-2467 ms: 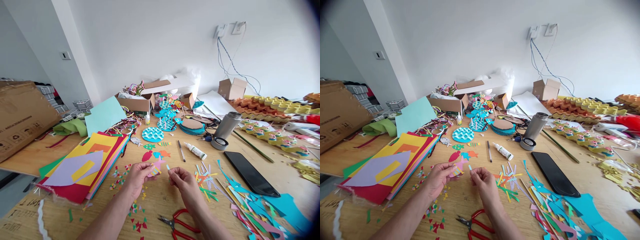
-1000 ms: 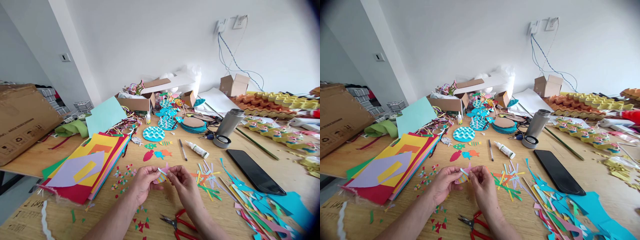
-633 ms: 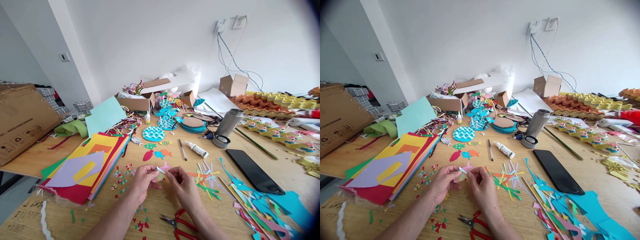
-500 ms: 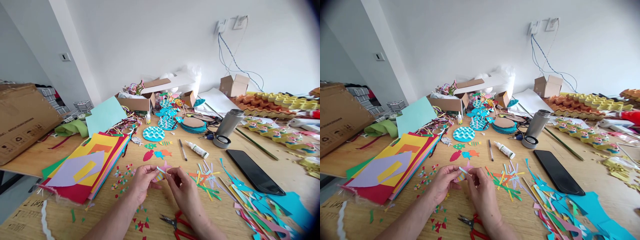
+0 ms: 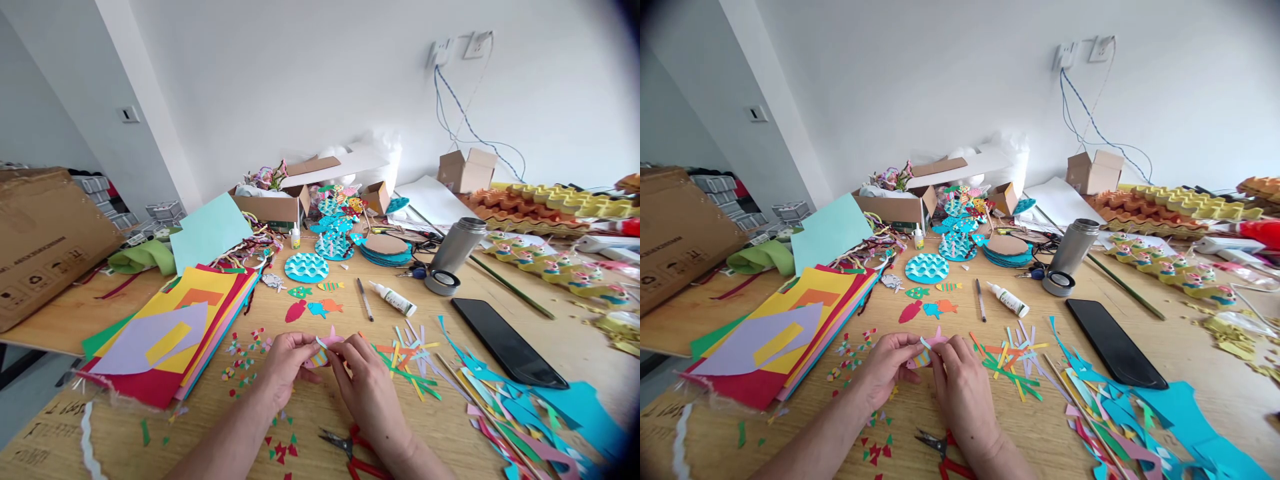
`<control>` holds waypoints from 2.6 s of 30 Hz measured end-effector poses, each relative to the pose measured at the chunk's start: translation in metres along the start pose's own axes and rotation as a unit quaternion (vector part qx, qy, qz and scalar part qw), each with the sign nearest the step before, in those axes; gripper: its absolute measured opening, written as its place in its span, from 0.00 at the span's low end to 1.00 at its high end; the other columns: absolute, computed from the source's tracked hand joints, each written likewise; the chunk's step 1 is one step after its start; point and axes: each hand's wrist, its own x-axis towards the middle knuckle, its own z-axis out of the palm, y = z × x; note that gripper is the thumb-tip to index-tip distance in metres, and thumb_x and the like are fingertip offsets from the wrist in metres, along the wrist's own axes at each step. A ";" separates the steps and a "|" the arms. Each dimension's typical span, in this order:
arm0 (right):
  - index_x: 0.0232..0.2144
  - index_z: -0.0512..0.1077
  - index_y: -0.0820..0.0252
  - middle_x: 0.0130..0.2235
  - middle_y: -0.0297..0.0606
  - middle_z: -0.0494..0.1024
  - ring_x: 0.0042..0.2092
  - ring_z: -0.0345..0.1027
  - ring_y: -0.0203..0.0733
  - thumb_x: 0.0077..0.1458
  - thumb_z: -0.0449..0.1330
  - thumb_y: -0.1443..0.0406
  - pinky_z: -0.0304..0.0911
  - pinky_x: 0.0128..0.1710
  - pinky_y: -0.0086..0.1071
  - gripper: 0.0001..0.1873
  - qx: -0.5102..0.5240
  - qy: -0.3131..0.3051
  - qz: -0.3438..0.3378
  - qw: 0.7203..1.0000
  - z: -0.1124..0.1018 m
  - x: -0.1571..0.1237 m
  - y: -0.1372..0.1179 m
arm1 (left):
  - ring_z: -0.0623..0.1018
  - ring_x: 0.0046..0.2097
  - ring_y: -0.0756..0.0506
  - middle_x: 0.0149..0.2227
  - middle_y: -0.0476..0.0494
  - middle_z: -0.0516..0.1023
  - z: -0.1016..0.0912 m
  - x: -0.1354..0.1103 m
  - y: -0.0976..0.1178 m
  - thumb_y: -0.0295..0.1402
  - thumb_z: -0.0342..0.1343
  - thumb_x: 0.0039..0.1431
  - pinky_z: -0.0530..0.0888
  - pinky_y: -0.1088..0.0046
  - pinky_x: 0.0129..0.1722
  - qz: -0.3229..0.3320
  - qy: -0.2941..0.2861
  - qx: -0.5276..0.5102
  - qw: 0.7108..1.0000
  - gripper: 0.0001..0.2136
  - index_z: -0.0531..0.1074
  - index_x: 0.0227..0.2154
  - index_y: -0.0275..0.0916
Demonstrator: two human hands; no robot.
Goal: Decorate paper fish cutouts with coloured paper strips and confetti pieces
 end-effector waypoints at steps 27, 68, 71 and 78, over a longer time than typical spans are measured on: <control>0.23 0.62 0.59 0.17 0.26 0.62 0.15 0.53 0.28 0.49 0.55 0.47 0.46 0.14 0.24 0.21 0.360 -0.117 0.308 0.873 0.000 0.012 -0.006 | 0.76 0.27 0.47 0.28 0.41 0.79 0.000 0.000 0.001 0.39 0.65 0.39 0.72 0.76 0.19 0.027 0.005 0.017 0.999 0.17 0.75 0.30 0.31; 0.23 0.63 0.58 0.11 0.24 0.64 0.10 0.49 0.26 0.43 0.56 0.47 0.42 0.10 0.22 0.21 0.359 -0.141 0.395 0.834 -0.002 0.014 -0.008 | 0.76 0.28 0.47 0.27 0.43 0.78 0.001 -0.003 0.003 0.39 0.69 0.33 0.72 0.76 0.19 0.012 0.031 -0.013 0.999 0.18 0.76 0.27 0.32; 0.23 0.63 0.58 0.11 0.24 0.64 0.10 0.49 0.26 0.43 0.56 0.47 0.42 0.10 0.22 0.20 0.356 -0.144 0.394 0.835 -0.001 0.013 -0.008 | 0.77 0.28 0.46 0.27 0.42 0.78 0.001 -0.003 0.004 0.39 0.69 0.33 0.72 0.76 0.20 0.010 0.032 -0.013 0.999 0.18 0.75 0.26 0.32; 0.22 0.63 0.59 0.11 0.25 0.64 0.10 0.50 0.26 0.43 0.56 0.47 0.43 0.10 0.22 0.21 0.347 -0.146 0.387 0.842 0.000 0.014 -0.009 | 0.77 0.29 0.46 0.28 0.41 0.79 0.001 -0.002 0.003 0.39 0.69 0.33 0.72 0.76 0.20 0.009 0.027 -0.010 1.000 0.18 0.76 0.27 0.32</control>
